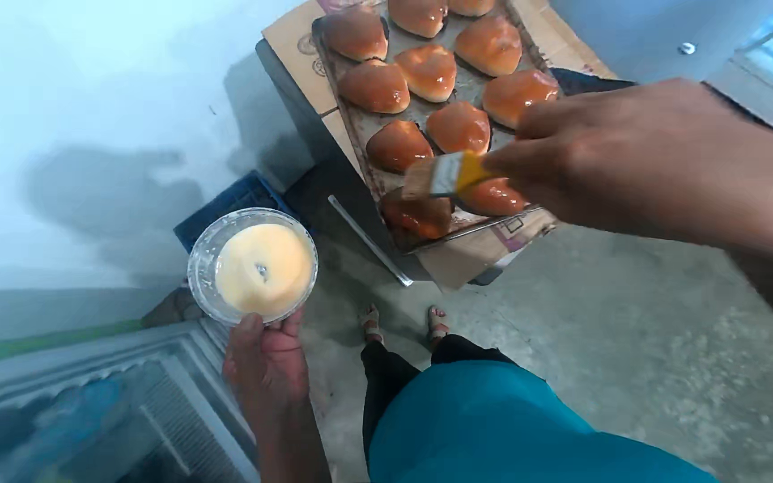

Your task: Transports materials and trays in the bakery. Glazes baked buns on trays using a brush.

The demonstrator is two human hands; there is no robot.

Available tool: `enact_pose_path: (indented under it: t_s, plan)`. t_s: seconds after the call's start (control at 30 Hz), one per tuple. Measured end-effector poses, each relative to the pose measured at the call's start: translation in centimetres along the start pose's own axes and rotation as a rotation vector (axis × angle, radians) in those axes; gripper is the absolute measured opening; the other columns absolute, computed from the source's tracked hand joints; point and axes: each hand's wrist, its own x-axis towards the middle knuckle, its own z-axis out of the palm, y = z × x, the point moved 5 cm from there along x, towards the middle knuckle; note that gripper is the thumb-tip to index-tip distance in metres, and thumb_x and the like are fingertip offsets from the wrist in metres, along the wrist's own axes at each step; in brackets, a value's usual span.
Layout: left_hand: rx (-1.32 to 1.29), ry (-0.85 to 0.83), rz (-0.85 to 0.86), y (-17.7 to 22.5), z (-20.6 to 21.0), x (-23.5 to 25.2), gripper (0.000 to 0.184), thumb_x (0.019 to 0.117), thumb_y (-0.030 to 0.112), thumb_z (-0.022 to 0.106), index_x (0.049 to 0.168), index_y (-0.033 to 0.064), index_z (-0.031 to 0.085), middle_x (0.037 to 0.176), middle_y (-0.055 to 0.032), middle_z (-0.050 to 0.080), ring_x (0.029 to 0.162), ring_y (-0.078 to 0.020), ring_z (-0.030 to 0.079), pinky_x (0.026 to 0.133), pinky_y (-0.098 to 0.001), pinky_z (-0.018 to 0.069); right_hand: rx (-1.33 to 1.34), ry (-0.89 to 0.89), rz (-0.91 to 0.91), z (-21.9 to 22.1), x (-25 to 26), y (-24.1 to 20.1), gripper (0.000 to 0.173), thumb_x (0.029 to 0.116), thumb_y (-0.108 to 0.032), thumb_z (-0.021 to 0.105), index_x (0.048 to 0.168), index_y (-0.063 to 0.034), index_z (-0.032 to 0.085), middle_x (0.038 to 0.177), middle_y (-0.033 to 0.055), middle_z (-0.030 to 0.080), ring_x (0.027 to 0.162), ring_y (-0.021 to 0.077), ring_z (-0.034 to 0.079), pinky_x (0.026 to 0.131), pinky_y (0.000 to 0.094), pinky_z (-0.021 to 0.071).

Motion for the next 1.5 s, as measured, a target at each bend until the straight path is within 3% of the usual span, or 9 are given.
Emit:
enact_pose_path:
  t_s: [0.23,0.43,0.67,0.8,0.9,1.03,1.17,1.33,1.5]
  plan:
    - [0.006,-0.165,-0.088,0.8,-0.7,5.8,0.017,0.1007,0.014,0.051,0.109,0.0054,0.063,0.099,-0.0112,0.075,0.093,-0.0231,0.075,0.086,-0.0416,0.0629,-0.037,-0.196,0.107,1.3,1.8,-3.6,0.012,0.0899,0.0,0.069,0.097,-0.0084,0.074,0.091,0.0163,0.065,0.079,0.039,0.066,0.055,0.0533,0.0508]
    - [0.016,-0.23,-0.144,0.8,-1.1,8.1,0.022,0.0985,0.01,0.05,0.117,0.0014,0.061,0.103,-0.0127,0.074,0.096,-0.0244,0.074,0.089,-0.0437,0.0618,-0.093,-0.099,0.183,1.6,3.7,-7.1,0.02,0.0896,0.003,0.069,0.107,-0.0046,0.074,0.097,0.0194,0.064,0.086,0.042,0.066,0.054,0.0494,0.0503]
    - [0.03,-0.259,-0.248,-0.8,-0.3,7.5,0.018,0.095,0.009,0.055,0.108,0.0012,0.064,0.097,-0.0108,0.074,0.089,-0.0229,0.075,0.085,-0.0421,0.0633,0.094,-0.011,0.323,4.5,-6.5,-1.5,0.02,0.0942,-0.004,0.066,0.111,-0.0092,0.076,0.095,0.016,0.067,0.083,0.0402,0.069,0.057,0.0578,0.0541]
    - [0.125,-0.351,-0.299,-2.1,2.0,5.8,0.019,0.0927,0.003,0.051,0.101,0.0061,0.068,0.091,-0.0042,0.075,0.084,-0.016,0.074,0.081,-0.0362,0.0633,0.103,0.106,0.38,0.3,-8.0,0.0,0.025,0.0986,-0.01,0.059,0.119,-0.0078,0.074,0.104,0.0228,0.067,0.086,0.0475,0.066,0.062,0.0666,0.0498]
    - [0.139,-0.437,-0.344,-3.2,4.3,4.4,0.023,0.092,-0.001,0.05,0.103,0.006,0.069,0.091,-0.0029,0.075,0.083,-0.0143,0.073,0.081,-0.0348,0.0627,0.123,0.237,0.243,-3.2,-5.4,-3.3,0.03,0.1014,-0.02,0.052,0.12,-0.0097,0.074,0.102,0.0192,0.066,0.083,0.0392,0.065,0.06,0.0565,0.0491]
    - [0.093,-0.48,-0.364,-4.2,7.6,2.5,0.024,0.0912,-0.003,0.054,0.109,0.0031,0.069,0.092,-0.0046,0.075,0.083,-0.0153,0.074,0.082,-0.0356,0.0628,0.022,0.244,0.025,-2.4,-1.0,-7.2,0.025,0.0966,-0.005,0.055,0.109,-0.0094,0.076,0.09,0.0147,0.063,0.076,0.0358,0.063,0.05,0.0448,0.0447]
    - [0.044,-0.44,-0.383,-4.3,8.7,2.4,0.021,0.0927,0.002,0.056,0.109,0.0024,0.068,0.095,-0.0093,0.073,0.086,-0.0203,0.074,0.083,-0.0396,0.0628,0.286,0.26,0.079,-1.4,-1.6,-3.7,0.026,0.0957,-0.015,0.061,0.117,-0.015,0.076,0.098,0.0072,0.067,0.081,0.0232,0.066,0.064,0.0442,0.0544]
    - [0.032,-0.407,-0.366,-4.2,9.5,3.5,0.019,0.0987,0.007,0.054,0.112,0.001,0.066,0.102,-0.0135,0.073,0.091,-0.0246,0.073,0.086,-0.0435,0.062,0.568,0.313,0.192,0.1,-4.5,0.4,0.026,0.0948,-0.024,0.067,0.117,-0.0132,0.075,0.1,0.0002,0.067,0.085,0.0033,0.062,0.073,0.0201,0.0531]
    - [0.096,-0.31,-0.27,-3.7,8.1,6.5,0.019,0.1038,0.007,0.047,0.113,0.0004,0.061,0.104,-0.014,0.071,0.094,-0.026,0.073,0.088,-0.0436,0.0614,0.264,0.088,0.294,1.9,-5.8,0.8,0.02,0.0925,-0.008,0.07,0.11,-0.0107,0.078,0.097,0.015,0.068,0.082,0.036,0.068,0.064,0.059,0.054]
